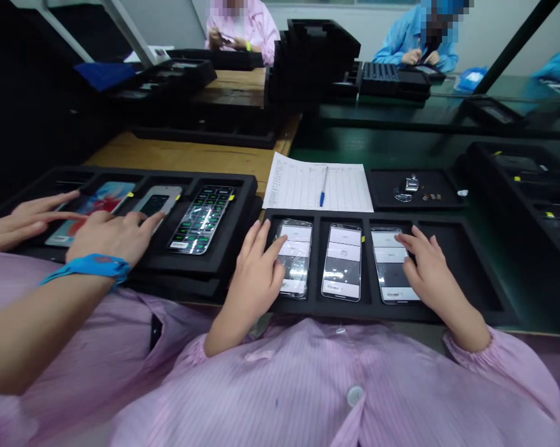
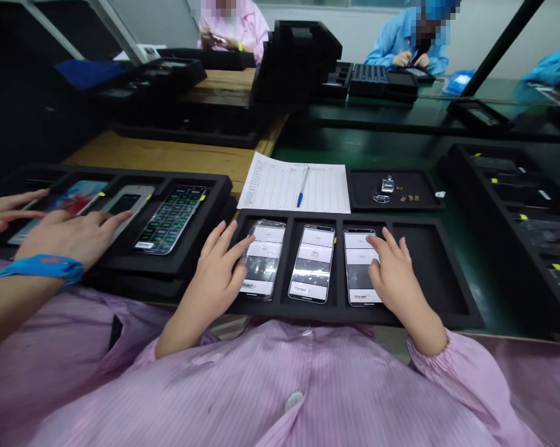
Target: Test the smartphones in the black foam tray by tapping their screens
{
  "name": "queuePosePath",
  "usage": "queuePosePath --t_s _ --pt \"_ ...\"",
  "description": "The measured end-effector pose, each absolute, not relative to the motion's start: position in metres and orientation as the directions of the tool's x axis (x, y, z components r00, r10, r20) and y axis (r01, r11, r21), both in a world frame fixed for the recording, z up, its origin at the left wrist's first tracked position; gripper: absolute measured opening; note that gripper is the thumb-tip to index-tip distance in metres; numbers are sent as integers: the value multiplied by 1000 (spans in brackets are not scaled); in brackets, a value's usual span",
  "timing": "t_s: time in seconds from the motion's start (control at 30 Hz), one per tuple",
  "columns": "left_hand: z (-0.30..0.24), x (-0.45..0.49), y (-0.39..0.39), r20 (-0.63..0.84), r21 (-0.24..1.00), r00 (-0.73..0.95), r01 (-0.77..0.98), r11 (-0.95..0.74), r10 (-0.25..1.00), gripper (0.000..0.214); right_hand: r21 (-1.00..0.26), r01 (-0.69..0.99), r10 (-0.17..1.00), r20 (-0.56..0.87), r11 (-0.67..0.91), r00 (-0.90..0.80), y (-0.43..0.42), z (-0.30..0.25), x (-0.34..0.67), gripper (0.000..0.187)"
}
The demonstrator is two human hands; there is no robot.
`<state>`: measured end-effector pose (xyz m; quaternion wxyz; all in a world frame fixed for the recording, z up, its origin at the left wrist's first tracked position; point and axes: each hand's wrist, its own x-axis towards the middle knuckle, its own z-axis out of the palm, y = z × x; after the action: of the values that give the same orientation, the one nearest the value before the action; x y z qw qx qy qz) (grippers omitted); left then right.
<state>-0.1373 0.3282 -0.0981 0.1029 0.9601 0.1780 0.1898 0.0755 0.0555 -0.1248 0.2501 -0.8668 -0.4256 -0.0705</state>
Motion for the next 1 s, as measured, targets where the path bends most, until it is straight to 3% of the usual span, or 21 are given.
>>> queuePosePath --t_s 0.27,0.67,0.87,1.0 --pt "-118 -138 324 452 313 811 246 -917 372 41 -376 775 698 347 -509 627 55 -127 71 40" --pt "-125 -138 324 438 357 793 280 -891 424 39 -326 845 671 513 -424 535 42 -116 53 27" --pt "-124 -136 324 422 396 789 282 -874 446 38 -349 851 739 430 -393 518 28 -116 39 27" --pt "-124 -137 323 429 410 781 279 -869 453 39 -367 845 692 490 -388 530 22 -118 36 30"
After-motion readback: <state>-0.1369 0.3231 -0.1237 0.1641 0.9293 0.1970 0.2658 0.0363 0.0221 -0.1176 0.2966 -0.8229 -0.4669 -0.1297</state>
